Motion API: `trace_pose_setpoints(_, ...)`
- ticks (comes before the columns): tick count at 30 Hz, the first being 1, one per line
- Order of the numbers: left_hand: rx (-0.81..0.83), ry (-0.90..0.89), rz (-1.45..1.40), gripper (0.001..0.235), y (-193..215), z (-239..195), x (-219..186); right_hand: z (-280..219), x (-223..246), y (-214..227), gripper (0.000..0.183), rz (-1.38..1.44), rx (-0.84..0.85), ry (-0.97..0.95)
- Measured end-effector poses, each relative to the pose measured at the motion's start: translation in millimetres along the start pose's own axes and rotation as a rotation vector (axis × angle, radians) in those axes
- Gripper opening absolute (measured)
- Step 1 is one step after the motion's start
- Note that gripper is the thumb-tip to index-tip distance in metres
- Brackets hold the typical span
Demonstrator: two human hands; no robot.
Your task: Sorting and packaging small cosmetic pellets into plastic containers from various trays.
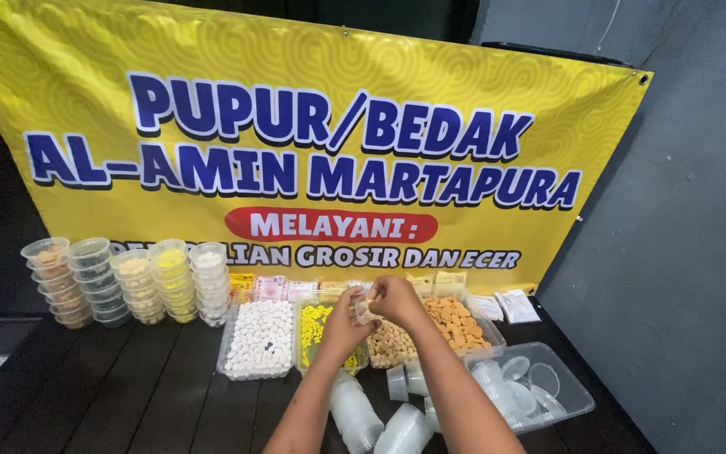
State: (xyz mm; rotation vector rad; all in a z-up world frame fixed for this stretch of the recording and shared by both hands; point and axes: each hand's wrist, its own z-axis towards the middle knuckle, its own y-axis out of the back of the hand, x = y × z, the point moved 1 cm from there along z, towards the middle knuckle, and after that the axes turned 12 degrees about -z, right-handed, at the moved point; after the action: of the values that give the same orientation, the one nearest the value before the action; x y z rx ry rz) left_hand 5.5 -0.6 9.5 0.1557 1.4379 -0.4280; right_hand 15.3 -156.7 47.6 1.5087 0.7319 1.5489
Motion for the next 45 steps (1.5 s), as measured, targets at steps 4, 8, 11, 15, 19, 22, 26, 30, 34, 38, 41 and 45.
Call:
trace_pose_setpoints(4,-0.001,0.019,-0.037,0.083,0,-3,-3,-3,13,-6,0.024,-0.087,0.008,0.015)
trace_pose_setpoints(8,0.006,0.042,-0.084,0.085,0,3,5,4,3,-17,0.022,-0.152,0.026,0.011)
trace_pose_setpoints(11,0.001,0.042,-0.076,0.084,-2,0,0,-2,6,-13,0.022,-0.148,0.02,0.031)
trace_pose_setpoints(15,-0.041,0.047,0.008,0.076,-4,-1,2,-13,5,26,0.023,-0.051,-0.061,0.012)
trace_pose_setpoints(19,-0.047,0.01,-0.035,0.075,1,-7,-5,-13,-62,86,0.023,-0.232,-0.113,-0.149)
trace_pose_setpoints(22,-0.052,0.004,-0.041,0.075,0,-7,-7,-11,-143,101,0.025,-0.463,-0.074,-0.378)
trace_pose_setpoints(26,-0.065,0.005,-0.023,0.074,-3,-8,-9,-16,-192,92,0.04,-0.474,-0.041,-0.489)
trace_pose_setpoints(30,-0.082,-0.008,-0.031,0.075,-3,-10,-12,-33,-185,87,0.036,-0.398,-0.027,-0.517)
trace_pose_setpoints(34,-0.087,-0.009,-0.025,0.073,-7,-9,-15,-22,-193,81,0.04,-0.433,0.007,-0.517)
trace_pose_setpoints(38,-0.148,0.183,0.107,0.065,-13,-12,-29,-24,-174,88,0.033,-0.324,-0.001,-0.65)
trace_pose_setpoints(41,-0.147,0.178,0.107,0.064,-13,-10,-26,-32,-162,97,0.029,-0.298,-0.061,-0.619)
trace_pose_setpoints(45,-0.139,0.162,0.131,0.064,-10,-8,-20,-21,-184,98,0.023,-0.176,-0.231,-0.634)
